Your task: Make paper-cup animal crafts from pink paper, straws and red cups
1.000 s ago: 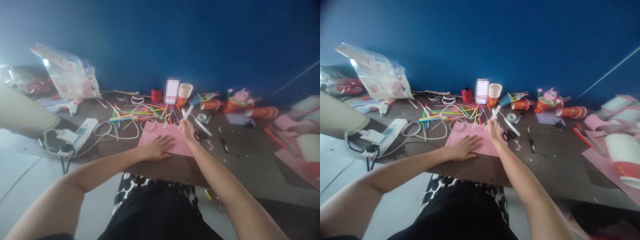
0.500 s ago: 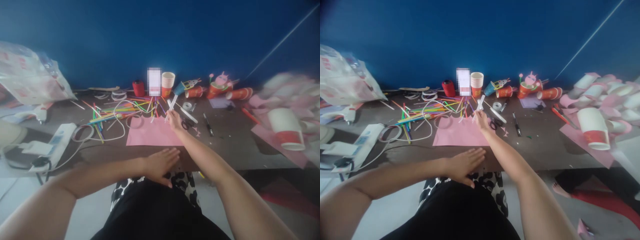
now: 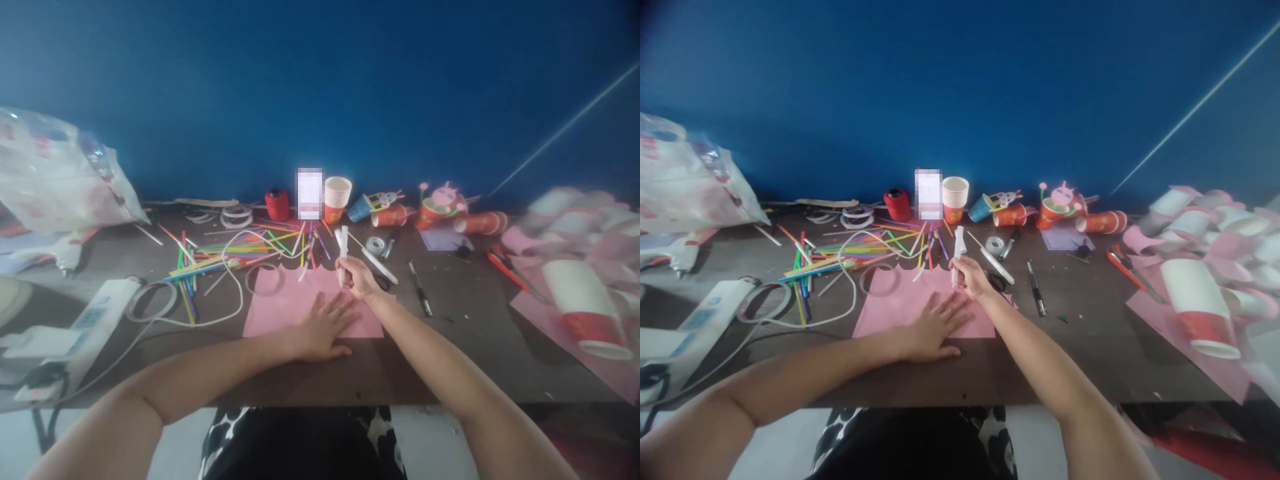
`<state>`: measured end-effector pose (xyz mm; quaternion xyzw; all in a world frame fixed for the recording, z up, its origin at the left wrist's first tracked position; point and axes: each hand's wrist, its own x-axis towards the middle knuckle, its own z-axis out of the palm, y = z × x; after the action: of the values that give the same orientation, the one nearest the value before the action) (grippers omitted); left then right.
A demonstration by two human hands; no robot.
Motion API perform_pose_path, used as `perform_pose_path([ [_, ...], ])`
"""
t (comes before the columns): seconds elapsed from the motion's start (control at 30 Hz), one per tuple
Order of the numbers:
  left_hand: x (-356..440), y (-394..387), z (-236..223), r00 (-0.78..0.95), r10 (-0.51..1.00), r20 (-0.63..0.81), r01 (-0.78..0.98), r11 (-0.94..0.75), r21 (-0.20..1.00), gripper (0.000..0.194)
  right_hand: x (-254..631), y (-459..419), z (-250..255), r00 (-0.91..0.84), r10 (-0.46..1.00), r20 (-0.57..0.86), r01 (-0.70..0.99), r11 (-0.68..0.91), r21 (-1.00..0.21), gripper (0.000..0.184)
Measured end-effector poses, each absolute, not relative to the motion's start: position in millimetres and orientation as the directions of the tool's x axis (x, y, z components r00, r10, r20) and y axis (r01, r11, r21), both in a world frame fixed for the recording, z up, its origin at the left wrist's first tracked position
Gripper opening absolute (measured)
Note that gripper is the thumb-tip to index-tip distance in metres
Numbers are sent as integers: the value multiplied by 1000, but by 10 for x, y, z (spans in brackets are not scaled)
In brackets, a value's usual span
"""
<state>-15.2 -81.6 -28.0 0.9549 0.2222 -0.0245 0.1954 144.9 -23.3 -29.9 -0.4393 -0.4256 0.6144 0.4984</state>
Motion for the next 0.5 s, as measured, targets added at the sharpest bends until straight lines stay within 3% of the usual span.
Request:
perform_pose_path([
  [0.3,-244,-546,-157,936,349,53,300,-865,403,57,1390,-240,-381,-77,994,-78,-194,-92,-977,35],
  [0.5,-295,-489,-280,930,366,-32,356,-876,326,66,1328,-270,-352,-32,999,8,-53,7,-999,34],
])
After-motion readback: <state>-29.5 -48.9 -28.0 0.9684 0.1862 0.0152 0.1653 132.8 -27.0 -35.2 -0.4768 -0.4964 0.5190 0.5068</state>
